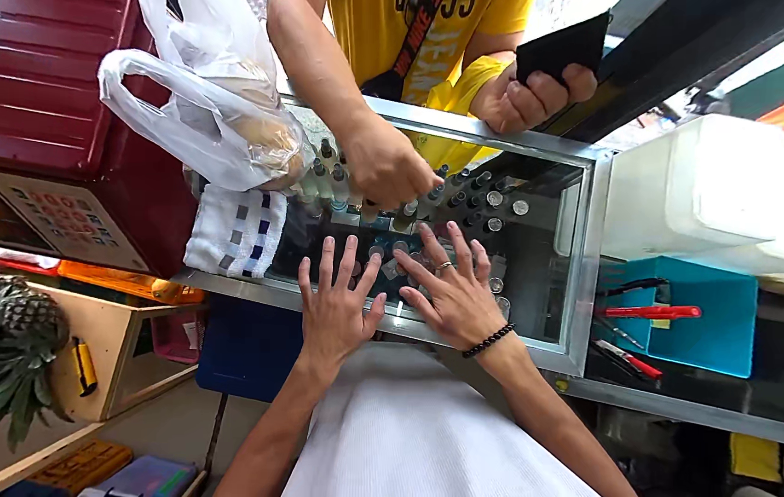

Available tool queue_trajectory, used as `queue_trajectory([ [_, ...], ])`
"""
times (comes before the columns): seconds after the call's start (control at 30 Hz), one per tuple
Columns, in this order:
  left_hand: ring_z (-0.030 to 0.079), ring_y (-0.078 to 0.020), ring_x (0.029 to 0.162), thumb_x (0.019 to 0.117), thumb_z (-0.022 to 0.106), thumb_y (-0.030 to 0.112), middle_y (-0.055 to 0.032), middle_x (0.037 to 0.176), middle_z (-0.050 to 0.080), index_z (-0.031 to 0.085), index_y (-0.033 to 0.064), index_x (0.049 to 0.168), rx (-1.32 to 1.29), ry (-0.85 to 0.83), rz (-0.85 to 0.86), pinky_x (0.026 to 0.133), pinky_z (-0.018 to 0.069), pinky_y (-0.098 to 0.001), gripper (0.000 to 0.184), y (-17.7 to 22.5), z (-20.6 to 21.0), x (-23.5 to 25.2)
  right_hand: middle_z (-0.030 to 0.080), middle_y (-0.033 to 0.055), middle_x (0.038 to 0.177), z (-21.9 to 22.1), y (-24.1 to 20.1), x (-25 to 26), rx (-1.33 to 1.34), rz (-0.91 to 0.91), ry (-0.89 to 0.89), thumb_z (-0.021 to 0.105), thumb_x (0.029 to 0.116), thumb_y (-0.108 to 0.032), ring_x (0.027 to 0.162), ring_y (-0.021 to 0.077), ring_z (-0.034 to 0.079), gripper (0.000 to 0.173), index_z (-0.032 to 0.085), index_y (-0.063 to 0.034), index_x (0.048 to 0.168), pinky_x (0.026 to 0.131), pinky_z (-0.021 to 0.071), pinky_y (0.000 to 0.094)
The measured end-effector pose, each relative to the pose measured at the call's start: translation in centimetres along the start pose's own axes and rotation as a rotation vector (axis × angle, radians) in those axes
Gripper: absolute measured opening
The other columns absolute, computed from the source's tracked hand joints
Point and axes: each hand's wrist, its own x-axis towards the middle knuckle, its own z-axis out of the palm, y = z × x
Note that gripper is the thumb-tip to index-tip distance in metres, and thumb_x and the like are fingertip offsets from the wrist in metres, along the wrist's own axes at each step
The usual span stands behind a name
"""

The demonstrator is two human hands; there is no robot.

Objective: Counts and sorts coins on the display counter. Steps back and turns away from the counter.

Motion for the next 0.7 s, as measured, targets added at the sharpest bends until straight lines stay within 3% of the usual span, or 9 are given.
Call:
queue_trajectory([
  [0.07, 0.024, -0.0314, 0.155, 0.1068, 0.027, 0.048, -0.0071, 0.162, 0.040, 0.059, 0.0263, 0.145, -0.147, 0.053, -0.039, 0.121, 0.0147, -0.0653, 0.054, -1.2, -0.8, -0.9, 0.023, -0.0022, 0.171, -1.1, 0.4, -1.3, 0.100, 0.003, 0.017, 0.027, 0.1049, -0.064, 0.159, 0.0337, 0.010, 0.056, 0.043, -0.0446, 0.155, 0.122, 0.0114, 0.0693],
  [0.13, 0.037, -0.0312, 0.149, 0.1082, 0.022, 0.046, -0.0118, 0.152, 0.052, 0.067, 0.0125, 0.131, -0.277, 0.174, -0.140, 0.121, 0.0244, -0.0589, 0.061, -3.2, -1.5, -2.3, 0.032, -0.0018, 0.168, -2.2, 1.5, -3.0, 0.221, 0.031, 0.081, 0.026, 0.1057, -0.062, 0.157, 0.0348, 0.019, 0.055, 0.048, -0.0418, 0.153, 0.119, 0.0189, 0.0691],
  [0.2, 0.045, -0.0314, 0.142, 0.1093, 0.023, 0.042, -0.0165, 0.141, 0.059, 0.071, 0.0032, 0.119, -0.373, 0.308, -0.243, 0.120, 0.0329, -0.0518, 0.062, -5.3, -1.8, -3.8, 0.043, 0.0044, 0.161, -2.6, 3.3, -4.8, 0.288, 0.110, 0.191, 0.027, 0.1073, -0.058, 0.153, 0.0365, 0.029, 0.057, 0.057, -0.0303, 0.147, 0.117, 0.0248, 0.0685],
  [0.27, 0.053, -0.0293, 0.135, 0.1103, 0.026, 0.036, -0.0183, 0.132, 0.064, 0.071, -0.0010, 0.112, -0.419, 0.411, -0.270, 0.115, 0.0418, -0.0462, 0.059, -6.2, -1.6, -4.6, 0.054, 0.0127, 0.151, -2.3, 5.5, -6.2, 0.301, 0.214, 0.325, 0.029, 0.1094, -0.049, 0.147, 0.0370, 0.040, 0.057, 0.064, -0.0159, 0.139, 0.118, 0.0299, 0.0620],
  [0.37, 0.055, -0.0300, 0.133, 0.1097, 0.030, 0.031, -0.0195, 0.127, 0.066, 0.071, -0.0020, 0.108, -0.409, 0.476, -0.219, 0.113, 0.0433, -0.0448, 0.053, -5.9, -0.7, -4.9, 0.062, 0.0237, 0.136, -1.6, 8.1, -7.4, 0.401, 0.327, 0.502, 0.033, 0.1104, -0.031, 0.133, 0.0325, 0.055, 0.051, 0.067, 0.0027, 0.127, 0.113, 0.0430, 0.0451],
  [0.43, 0.056, -0.0304, 0.130, 0.1090, 0.032, 0.030, -0.0192, 0.124, 0.066, 0.072, -0.0014, 0.106, -0.377, 0.493, -0.186, 0.112, 0.0430, -0.0436, 0.051, -5.5, 0.1, -4.8, 0.062, 0.0258, 0.133, -1.4, 9.1, -7.8, 0.524, 0.370, 0.548, 0.032, 0.1104, -0.025, 0.130, 0.0274, 0.057, 0.049, 0.065, 0.0081, 0.124, 0.109, 0.0450, 0.0383],
  [0.6, 0.051, -0.0324, 0.129, 0.1053, 0.041, 0.027, -0.0166, 0.123, 0.062, 0.072, 0.0056, 0.109, -0.221, 0.450, -0.169, 0.112, 0.0364, -0.0474, 0.038, -5.6, 2.0, -4.2, 0.062, 0.0233, 0.133, -1.4, 9.1, -7.8, 0.555, 0.414, 0.525, 0.034, 0.1097, -0.026, 0.131, 0.0267, 0.056, 0.047, 0.069, 0.0043, 0.122, 0.111, 0.0436, 0.0385],
  [0.7, 0.053, -0.0332, 0.125, 0.1049, 0.039, 0.030, -0.0168, 0.121, 0.063, 0.071, 0.0078, 0.110, -0.118, 0.484, -0.137, 0.109, 0.0373, -0.0490, 0.040, -6.1, 3.0, -4.2, 0.063, 0.0217, 0.134, -1.3, 8.9, -7.8, 0.522, 0.424, 0.532, 0.036, 0.1095, -0.027, 0.130, 0.0265, 0.057, 0.046, 0.070, 0.0013, 0.122, 0.111, 0.0439, 0.0397],
])
